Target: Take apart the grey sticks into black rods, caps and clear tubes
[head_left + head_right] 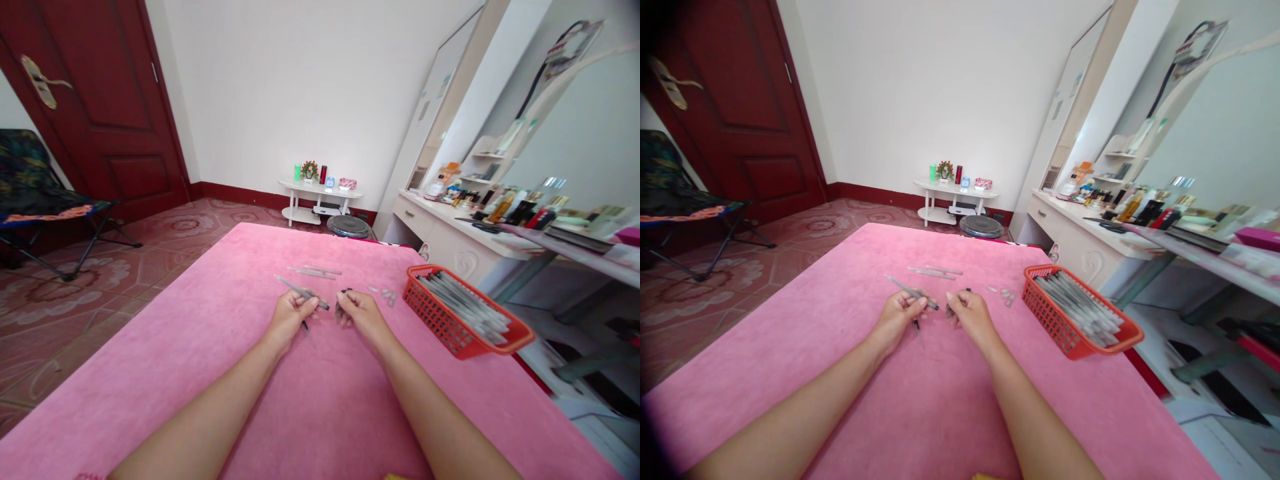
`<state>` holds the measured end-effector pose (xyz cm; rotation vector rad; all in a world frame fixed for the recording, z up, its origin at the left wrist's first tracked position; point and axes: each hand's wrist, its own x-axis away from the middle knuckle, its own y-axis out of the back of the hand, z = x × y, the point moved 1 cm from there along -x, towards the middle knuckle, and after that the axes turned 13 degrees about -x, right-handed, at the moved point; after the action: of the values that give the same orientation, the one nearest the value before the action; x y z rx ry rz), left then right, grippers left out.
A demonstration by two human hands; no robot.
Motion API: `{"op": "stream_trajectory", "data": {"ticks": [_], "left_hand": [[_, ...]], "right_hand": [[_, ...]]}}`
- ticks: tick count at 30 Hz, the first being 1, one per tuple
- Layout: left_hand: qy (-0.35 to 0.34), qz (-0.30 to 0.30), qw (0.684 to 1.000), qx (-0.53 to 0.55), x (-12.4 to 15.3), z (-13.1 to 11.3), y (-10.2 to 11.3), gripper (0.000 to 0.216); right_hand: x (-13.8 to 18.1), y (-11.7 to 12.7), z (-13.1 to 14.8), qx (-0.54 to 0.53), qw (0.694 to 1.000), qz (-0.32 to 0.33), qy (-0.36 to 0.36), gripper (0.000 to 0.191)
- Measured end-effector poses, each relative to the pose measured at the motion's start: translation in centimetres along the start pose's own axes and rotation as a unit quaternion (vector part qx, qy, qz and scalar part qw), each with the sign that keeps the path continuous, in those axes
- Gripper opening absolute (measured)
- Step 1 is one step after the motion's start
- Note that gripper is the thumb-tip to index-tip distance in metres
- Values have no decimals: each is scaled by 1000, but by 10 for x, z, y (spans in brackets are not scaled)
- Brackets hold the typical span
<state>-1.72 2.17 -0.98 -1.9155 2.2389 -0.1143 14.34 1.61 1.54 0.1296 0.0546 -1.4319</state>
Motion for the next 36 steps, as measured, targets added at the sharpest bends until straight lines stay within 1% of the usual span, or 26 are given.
{"op": "stream_trajectory", "data": {"ticks": [3, 7, 9, 12, 14, 15, 17, 19, 21, 27, 29, 31, 33, 34, 36], "left_hand": [[-10, 2, 1000, -9, -1, 1, 0, 33], [-2, -3, 1000, -4, -1, 0, 0, 34], [2, -7, 1000, -1, 0, 0, -1, 34], [1, -13, 1000, 2, 0, -1, -1, 34], [0, -13, 1000, 4, 0, -1, -1, 34], [2, -13, 1000, 5, 0, -1, -1, 33], [8, -18, 1000, 7, 0, -1, 0, 33], [16, -24, 1000, 11, -1, -1, 1, 34], [21, -27, 999, 17, -1, 0, 1, 35], [21, -24, 999, 7, -1, -1, 0, 35], [19, -19, 1000, 1, -1, 0, 1, 35], [14, -12, 1000, -4, -1, 1, 2, 35], [8, 0, 1000, -9, -1, 1, 3, 36], [5, 8, 1000, -12, -1, 1, 3, 37], [6, 30, 999, -15, 0, 0, 2, 42]], "right_hand": [[3, -4, 4, 8, 999, 31, 14, 28], [6, -11, 2, 22, 999, 34, 32, 18], [6, -13, 1, 27, 998, 45, 35, 21], [6, -14, 2, 12, 997, 77, 30, 31], [6, -15, 3, 4, 996, 86, 23, 35], [6, -15, 3, 3, 996, 82, 21, 34], [7, -16, 4, 5, 998, 55, 23, 28], [7, -16, 3, 9, 999, 25, 34, 20], [7, -15, 3, 12, 999, 13, 47, 16], [8, -17, 2, 19, 997, 60, 50, 22], [6, -14, 2, 32, 996, 64, 49, 26], [1, -4, 0, 74, 995, 38, 63, 30], [-4, 14, -3, 152, 984, -23, 92, 31], [-7, 25, -6, 202, 972, -61, 107, 28], [-10, 48, -14, 307, 935, -126, 122, 26]]}}
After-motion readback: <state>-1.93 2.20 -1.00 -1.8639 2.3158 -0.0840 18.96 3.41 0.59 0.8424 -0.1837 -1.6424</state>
